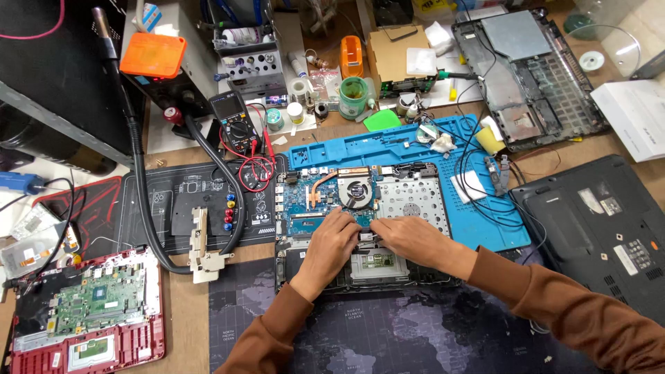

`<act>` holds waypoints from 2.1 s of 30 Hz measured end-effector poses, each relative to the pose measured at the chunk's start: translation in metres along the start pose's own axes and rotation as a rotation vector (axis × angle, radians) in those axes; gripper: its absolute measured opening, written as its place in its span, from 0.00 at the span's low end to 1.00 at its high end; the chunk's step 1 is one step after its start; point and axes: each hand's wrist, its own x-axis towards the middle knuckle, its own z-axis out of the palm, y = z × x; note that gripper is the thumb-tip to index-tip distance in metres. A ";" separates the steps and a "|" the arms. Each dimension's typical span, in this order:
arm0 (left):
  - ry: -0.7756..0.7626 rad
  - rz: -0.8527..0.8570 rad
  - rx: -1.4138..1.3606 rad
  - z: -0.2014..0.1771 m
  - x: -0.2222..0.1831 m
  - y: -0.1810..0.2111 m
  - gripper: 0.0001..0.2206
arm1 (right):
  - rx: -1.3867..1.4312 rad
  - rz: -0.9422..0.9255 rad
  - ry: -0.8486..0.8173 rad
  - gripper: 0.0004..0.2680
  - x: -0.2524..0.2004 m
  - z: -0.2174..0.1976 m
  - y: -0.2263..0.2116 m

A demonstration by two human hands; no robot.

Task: Repairing a laptop by connecting internal ribbon cables and components to the motherboard

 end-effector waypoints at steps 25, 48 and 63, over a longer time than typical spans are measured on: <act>-0.064 -0.352 -0.261 -0.088 0.013 -0.011 0.14 | 0.341 0.212 -0.094 0.08 -0.006 -0.054 -0.013; -0.266 0.031 0.017 0.037 0.154 0.003 0.10 | 0.477 0.670 0.391 0.09 -0.082 -0.076 0.126; -0.432 0.089 0.071 0.093 0.208 0.020 0.17 | 0.330 0.802 0.396 0.05 -0.064 -0.038 0.177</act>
